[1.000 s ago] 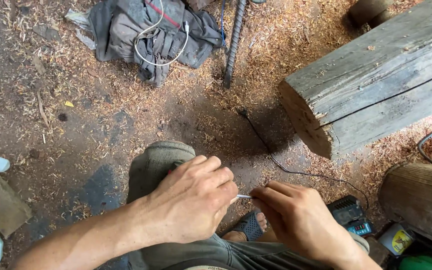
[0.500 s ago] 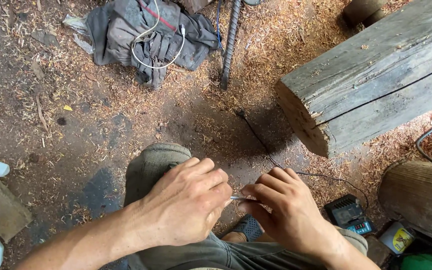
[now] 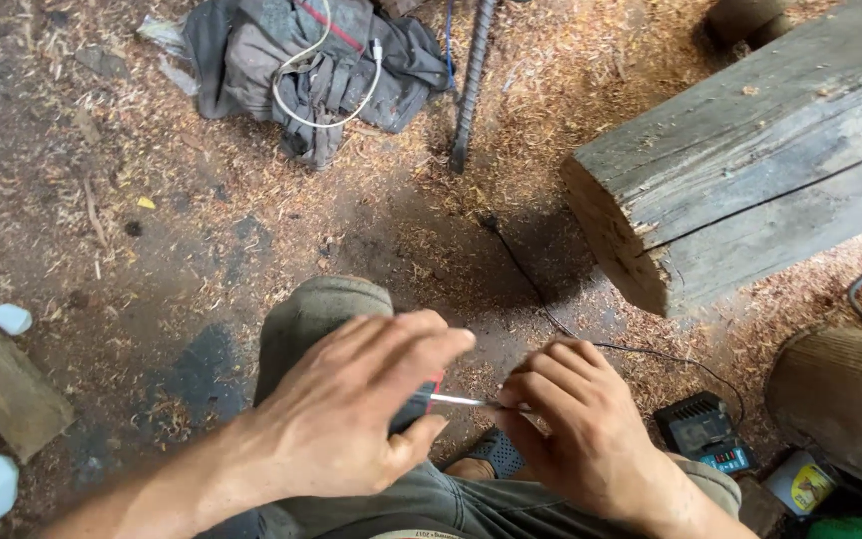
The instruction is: The person sits on the workshop floor with a red and black power tool battery pack on their lap. They use a screwdriver to pry and scrape inside the battery pack's terminal end, repeatedly repositioning the pack and the screwdriver while working on it.
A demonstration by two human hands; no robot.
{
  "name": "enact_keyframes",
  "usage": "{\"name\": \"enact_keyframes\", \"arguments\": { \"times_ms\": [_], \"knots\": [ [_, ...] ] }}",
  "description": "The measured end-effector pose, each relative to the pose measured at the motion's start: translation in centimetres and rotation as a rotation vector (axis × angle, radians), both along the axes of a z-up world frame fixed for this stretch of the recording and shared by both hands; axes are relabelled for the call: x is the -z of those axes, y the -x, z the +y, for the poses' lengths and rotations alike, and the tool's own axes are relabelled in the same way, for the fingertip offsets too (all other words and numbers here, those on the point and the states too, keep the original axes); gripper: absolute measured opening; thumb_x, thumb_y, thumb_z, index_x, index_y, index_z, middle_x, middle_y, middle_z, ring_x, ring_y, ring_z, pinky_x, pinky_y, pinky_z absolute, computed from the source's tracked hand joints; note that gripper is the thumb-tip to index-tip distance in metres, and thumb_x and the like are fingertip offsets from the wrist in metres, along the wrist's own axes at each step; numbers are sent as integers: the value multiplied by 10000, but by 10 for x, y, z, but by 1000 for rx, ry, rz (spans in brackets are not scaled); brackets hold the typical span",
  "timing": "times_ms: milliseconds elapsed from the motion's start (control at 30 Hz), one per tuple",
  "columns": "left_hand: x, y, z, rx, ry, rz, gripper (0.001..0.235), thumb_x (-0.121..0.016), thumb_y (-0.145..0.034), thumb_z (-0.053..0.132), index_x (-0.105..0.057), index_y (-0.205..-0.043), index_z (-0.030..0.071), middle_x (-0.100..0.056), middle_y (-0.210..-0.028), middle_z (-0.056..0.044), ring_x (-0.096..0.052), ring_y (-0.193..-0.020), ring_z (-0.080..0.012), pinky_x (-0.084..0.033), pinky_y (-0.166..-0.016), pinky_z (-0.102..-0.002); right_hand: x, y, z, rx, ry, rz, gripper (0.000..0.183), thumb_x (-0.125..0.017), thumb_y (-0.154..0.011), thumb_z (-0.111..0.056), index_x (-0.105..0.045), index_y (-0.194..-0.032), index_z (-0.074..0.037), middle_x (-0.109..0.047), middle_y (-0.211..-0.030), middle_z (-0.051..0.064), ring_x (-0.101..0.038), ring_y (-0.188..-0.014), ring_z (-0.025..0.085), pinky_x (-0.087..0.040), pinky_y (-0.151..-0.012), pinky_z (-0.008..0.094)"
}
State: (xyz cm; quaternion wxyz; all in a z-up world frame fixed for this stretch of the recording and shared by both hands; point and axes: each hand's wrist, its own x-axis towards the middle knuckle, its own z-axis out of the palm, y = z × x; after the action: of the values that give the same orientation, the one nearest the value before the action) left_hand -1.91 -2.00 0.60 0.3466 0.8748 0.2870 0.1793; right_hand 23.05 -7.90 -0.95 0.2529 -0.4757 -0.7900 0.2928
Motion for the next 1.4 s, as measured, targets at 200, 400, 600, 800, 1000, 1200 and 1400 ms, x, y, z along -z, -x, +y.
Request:
{"name": "enact_keyframes", "arguments": {
  "times_ms": [200,400,600,800,1000,1200,1400],
  "knots": [
    [4,38,-13,-184,96,13,738,-839,-730,261,-506,-1361,71,-637,-1315,-192,-609,-1270,-367,-437,-1140,-473,-3,-9,-19,-33,8,86,159,-777,-805,-95,-655,-905,-81,-719,-766,36,-699,-609,199,-514,-551,326],
    [3,88,-17,-415,431,21,848,-768,-723,284,-463,-1473,34,-635,-1404,-171,-648,-1284,-316,-487,-1097,-438,10,-8,-15,146,266,112,239,-783,-820,-165,-726,-1034,-76,-766,-733,61,-711,-572,127,-551,-512,281],
    [81,166,-53,-591,724,-176,721,-814,-724,263,-607,-1372,24,-697,-1230,-177,-699,-1149,-283,-577,-980,-429,25,2,-13,261,918,-103,367,-817,-845,-247,-809,-1198,-147,-648,-631,147,-602,-508,195,-533,-501,341],
    [60,131,-79,-714,655,-545,623,-800,-766,179,-493,-1279,4,-674,-1344,-230,-701,-1237,-285,-555,-1101,-435,44,-6,-29,178,810,385,277,-764,-903,-189,-775,-1159,-85,-762,-735,-32,-687,-553,8,-540,-467,209],
    [36,99,-70,-800,355,-362,867,-843,-832,234,-380,-1514,-33,-585,-1414,-221,-639,-1290,-309,-556,-1108,-416,40,7,-25,342,743,399,277,-766,-852,-127,-759,-1112,-30,-705,-580,55,-602,-498,54,-451,-431,233],
    [12,80,-42,-654,334,100,1032,-903,-670,388,-368,-1466,8,-627,-1244,-213,-681,-1134,-343,-545,-938,-473,31,28,-17,199,725,296,242,-750,-881,-108,-752,-1113,-38,-789,-687,40,-648,-556,55,-530,-498,250],
    [10,68,-23,-633,221,453,972,-827,-633,617,-470,-1369,93,-696,-1100,-223,-698,-974,-425,-561,-804,-522,27,33,-18,130,681,531,214,-684,-946,-58,-702,-1143,24,-815,-864,106,-733,-767,94,-615,-651,278]
  ]
}}
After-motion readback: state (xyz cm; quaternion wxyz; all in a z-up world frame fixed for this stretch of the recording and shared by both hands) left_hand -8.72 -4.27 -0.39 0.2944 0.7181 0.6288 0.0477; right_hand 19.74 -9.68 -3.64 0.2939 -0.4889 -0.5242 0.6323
